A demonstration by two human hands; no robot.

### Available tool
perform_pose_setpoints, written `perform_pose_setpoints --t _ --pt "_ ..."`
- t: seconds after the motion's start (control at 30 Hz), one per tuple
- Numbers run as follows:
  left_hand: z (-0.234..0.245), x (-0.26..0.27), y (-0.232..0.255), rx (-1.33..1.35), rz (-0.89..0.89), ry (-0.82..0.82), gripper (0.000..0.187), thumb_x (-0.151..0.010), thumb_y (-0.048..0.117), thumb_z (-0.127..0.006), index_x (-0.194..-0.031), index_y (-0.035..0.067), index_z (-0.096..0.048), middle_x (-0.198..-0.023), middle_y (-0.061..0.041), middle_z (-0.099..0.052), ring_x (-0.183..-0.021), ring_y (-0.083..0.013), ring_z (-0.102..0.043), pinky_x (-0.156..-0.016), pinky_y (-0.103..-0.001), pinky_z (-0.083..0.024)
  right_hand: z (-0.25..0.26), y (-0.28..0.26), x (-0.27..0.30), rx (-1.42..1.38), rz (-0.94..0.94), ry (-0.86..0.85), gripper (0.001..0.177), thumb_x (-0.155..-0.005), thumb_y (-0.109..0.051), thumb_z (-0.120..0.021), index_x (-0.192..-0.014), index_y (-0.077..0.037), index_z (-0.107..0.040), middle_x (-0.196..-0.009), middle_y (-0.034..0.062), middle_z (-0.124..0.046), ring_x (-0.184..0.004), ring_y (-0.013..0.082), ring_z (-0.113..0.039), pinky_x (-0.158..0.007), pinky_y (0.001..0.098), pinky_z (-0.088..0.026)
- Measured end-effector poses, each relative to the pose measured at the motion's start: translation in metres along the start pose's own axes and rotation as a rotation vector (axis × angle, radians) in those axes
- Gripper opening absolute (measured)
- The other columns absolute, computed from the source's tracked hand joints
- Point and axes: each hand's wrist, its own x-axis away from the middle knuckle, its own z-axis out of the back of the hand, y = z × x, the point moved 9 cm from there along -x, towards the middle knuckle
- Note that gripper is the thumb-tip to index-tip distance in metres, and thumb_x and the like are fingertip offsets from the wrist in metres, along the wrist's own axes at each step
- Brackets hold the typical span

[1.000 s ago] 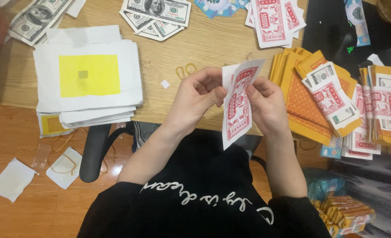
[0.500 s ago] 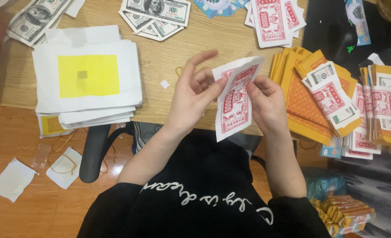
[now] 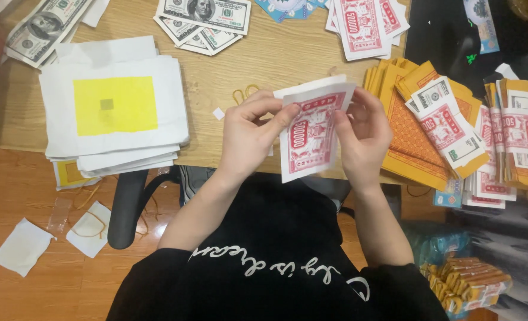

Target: The person bundles stacks of ritual paper currency by hand, selecting sheets from different piles and securing the stack with a rubber band.

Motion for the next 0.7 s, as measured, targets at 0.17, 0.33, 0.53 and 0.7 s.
perform_pose_setpoints --t 0.17,0.33,0.53,0.7 --pt "-0.003 0.000 -0.005 0.079 0.045 -0.019 0.012 -0.084 0.012 -0.079 -0.079 0.003 -0.072 -0.070 -0.002 -0.050 -0.072 -0.0047 -0.053 -0.059 -0.018 -0.056 0.000 -0.023 -0.009 0.045 0.160 -0.017 0.026 -0.093 -0.002 -0.071 -0.113 0.003 -0.056 -0.117 0.0141 -0.048 -0.109 0.0239 -0.055 -0.094 0.0387 -0.050" --pt "-0.004 0.001 -0.008 0.154 0.071 -0.032 0.014 -0.082 0.013 -0.081 -0.081 0.003 -0.071 -0.075 -0.002 -0.055 -0.080 -0.0048 -0.056 -0.064 -0.019 -0.056 0.004 -0.018 -0.010 0.094 0.113 -0.008 0.011 -0.095 -0.007 -0.070 -0.095 0.003 -0.067 -0.094 0.0173 -0.060 -0.092 0.0238 -0.061 -0.086 0.0359 -0.049" --pt "-0.004 0.000 0.002 0.116 0.048 -0.037 0.011 -0.093 0.014 -0.070 -0.091 0.004 -0.072 -0.080 -0.002 -0.058 -0.084 -0.0045 -0.053 -0.069 -0.022 -0.055 0.004 -0.018 -0.011 0.101 0.090 0.018 0.009 -0.097 -0.007 -0.067 -0.101 0.000 -0.071 -0.099 0.0182 -0.065 -0.097 0.0229 -0.062 -0.093 0.0372 -0.047" --pt "0.004 0.001 -0.003 -0.011 -0.049 0.031 0.009 -0.085 0.010 -0.078 -0.082 0.004 -0.072 -0.072 -0.003 -0.053 -0.073 -0.0034 -0.053 -0.064 -0.019 -0.051 0.003 -0.012 -0.007 0.115 0.091 0.004 0.009 -0.096 -0.009 -0.069 -0.099 -0.001 -0.073 -0.102 0.0188 -0.066 -0.099 0.0242 -0.063 -0.094 0.0379 -0.047"
